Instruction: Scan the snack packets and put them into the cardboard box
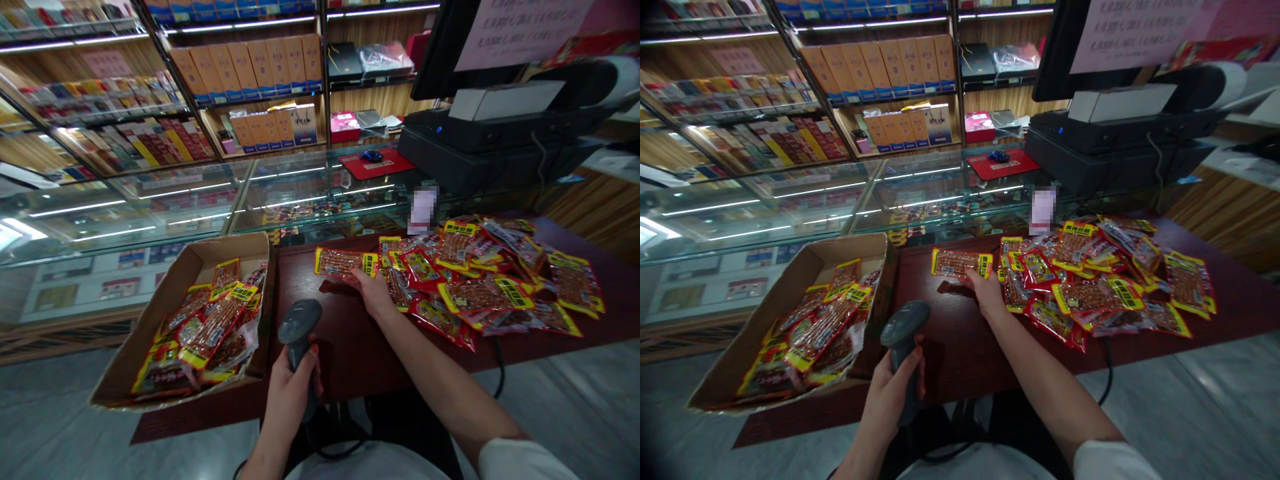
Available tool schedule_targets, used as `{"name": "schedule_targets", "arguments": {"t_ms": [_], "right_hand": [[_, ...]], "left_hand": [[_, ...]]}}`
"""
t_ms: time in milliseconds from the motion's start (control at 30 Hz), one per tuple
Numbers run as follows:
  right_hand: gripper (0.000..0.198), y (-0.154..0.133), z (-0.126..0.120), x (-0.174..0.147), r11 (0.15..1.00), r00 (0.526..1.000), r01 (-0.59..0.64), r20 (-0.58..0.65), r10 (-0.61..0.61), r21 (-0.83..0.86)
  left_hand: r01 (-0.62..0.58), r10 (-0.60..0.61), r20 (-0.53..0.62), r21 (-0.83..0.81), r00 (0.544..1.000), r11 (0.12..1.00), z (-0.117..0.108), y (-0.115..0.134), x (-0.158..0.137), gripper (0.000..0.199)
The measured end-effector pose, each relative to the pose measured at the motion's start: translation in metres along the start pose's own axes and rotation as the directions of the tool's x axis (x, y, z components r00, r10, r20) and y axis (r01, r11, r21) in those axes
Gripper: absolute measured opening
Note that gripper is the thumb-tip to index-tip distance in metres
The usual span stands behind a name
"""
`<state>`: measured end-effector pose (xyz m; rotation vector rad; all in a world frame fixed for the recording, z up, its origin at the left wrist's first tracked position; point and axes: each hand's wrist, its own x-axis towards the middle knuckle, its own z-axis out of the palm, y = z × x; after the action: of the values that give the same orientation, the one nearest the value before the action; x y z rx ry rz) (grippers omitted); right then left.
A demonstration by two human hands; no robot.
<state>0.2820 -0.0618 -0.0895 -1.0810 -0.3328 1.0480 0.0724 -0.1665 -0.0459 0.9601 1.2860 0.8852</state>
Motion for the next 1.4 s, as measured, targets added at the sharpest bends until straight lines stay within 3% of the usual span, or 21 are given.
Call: {"name": "schedule_targets", "arguments": {"t_ms": [67,133,167,233,267,300,367,433,467,533,600,700,833,933,1033,1100,1167,1233,1267,1333,1400], "right_hand": [[0.029,-0.005,0.017,-0.01,0.998,0.999,-0.019,0.027,0.018,0.063],[0.032,-0.012,0.044,-0.025,0.994,0.979,-0.06,0.197,0.04,0.094],[0.036,-0.015,0.059,-0.033,0.993,0.943,-0.08,0.33,0.048,0.083],[0.058,-0.02,0.087,-0.046,0.997,0.801,-0.071,0.596,0.057,0.001],[0.071,-0.023,0.097,-0.049,0.998,0.731,-0.026,0.68,0.058,-0.058],[0.082,-0.025,0.101,-0.048,0.991,0.69,0.052,0.722,0.052,-0.121],[0.087,-0.031,0.093,-0.039,0.915,0.708,0.294,0.706,-0.014,-0.277],[0.065,-0.041,0.062,-0.023,0.669,0.766,0.543,0.626,-0.146,-0.508],[0.051,-0.047,0.041,-0.015,0.471,0.779,0.612,0.587,-0.221,-0.635],[0.035,-0.062,-0.006,-0.002,0.064,0.811,0.525,0.476,-0.34,-0.849],[0.034,-0.077,-0.048,0.005,-0.198,0.821,0.307,0.364,-0.439,-0.931],[0.035,-0.092,-0.086,0.004,-0.38,0.846,0.042,0.235,-0.479,-0.924],[0.045,-0.096,-0.096,0.001,-0.464,0.874,0.001,0.226,-0.43,-0.886],[0.06,-0.097,-0.092,0.004,-0.364,0.87,0.044,0.215,-0.444,-0.93],[0.063,-0.098,-0.081,0.005,-0.141,0.828,0.217,0.259,-0.497,-0.966],[0.049,-0.094,-0.066,0.003,0.106,0.812,0.384,0.281,-0.512,-0.917],[0.036,-0.082,-0.046,0.0,0.469,0.866,0.466,0.279,-0.415,-0.75],[0.03,-0.064,-0.024,0.001,0.792,0.934,0.343,0.272,-0.231,-0.505],[0.03,-0.054,-0.015,0.002,0.886,0.956,0.243,0.253,-0.149,-0.396],[0.033,-0.036,-0.003,0.009,0.964,0.982,0.099,0.179,-0.055,-0.248],[0.036,-0.023,0.001,0.016,0.981,0.992,0.056,0.122,-0.034,-0.183]], "left_hand": [[0.043,-0.044,-0.017,-0.042,0.999,0.998,-0.001,-0.01,0.004,0.05],[0.088,-0.09,-0.025,-0.068,0.996,0.994,-0.002,-0.017,0.007,0.052],[0.102,-0.105,-0.026,-0.077,0.994,0.992,-0.003,-0.019,0.009,0.053],[0.108,-0.11,-0.024,-0.087,0.994,0.99,-0.004,-0.02,0.011,0.054],[0.101,-0.103,-0.021,-0.087,0.994,0.991,-0.005,-0.02,0.012,0.054],[0.093,-0.095,-0.017,-0.086,0.995,0.992,-0.005,-0.02,0.012,0.054],[0.093,-0.094,-0.009,-0.086,0.996,0.992,-0.007,-0.02,0.013,0.053],[0.097,-0.097,-0.003,-0.099,0.995,0.99,-0.009,-0.021,0.014,0.052],[0.099,-0.099,0.002,-0.106,0.995,0.989,-0.009,-0.021,0.014,0.052],[0.103,-0.102,0.014,-0.114,0.995,0.988,-0.009,-0.022,0.014,0.053],[0.111,-0.109,0.025,-0.112,0.994,0.987,-0.008,-0.022,0.014,0.053],[0.117,-0.114,0.034,-0.107,0.993,0.987,-0.007,-0.022,0.014,0.051],[0.115,-0.113,0.028,-0.115,0.993,0.987,-0.007,-0.022,0.015,0.05],[0.115,-0.113,0.022,-0.119,0.993,0.986,-0.007,-0.023,0.015,0.051],[0.107,-0.105,0.027,-0.113,0.994,0.988,-0.008,-0.022,0.013,0.051],[0.102,-0.099,0.031,-0.106,0.995,0.989,-0.007,-0.02,0.012,0.05],[0.1,-0.098,0.033,-0.096,0.995,0.99,-0.006,-0.017,0.011,0.049],[0.101,-0.099,0.035,-0.081,0.995,0.992,-0.005,-0.014,0.011,0.048],[0.109,-0.107,0.034,-0.071,0.994,0.992,-0.005,-0.014,0.011,0.049],[0.127,-0.125,0.028,-0.049,0.992,0.991,-0.004,-0.014,0.01,0.051],[0.124,-0.124,0.019,-0.019,0.992,0.992,-0.004,-0.017,0.009,0.055]]}}
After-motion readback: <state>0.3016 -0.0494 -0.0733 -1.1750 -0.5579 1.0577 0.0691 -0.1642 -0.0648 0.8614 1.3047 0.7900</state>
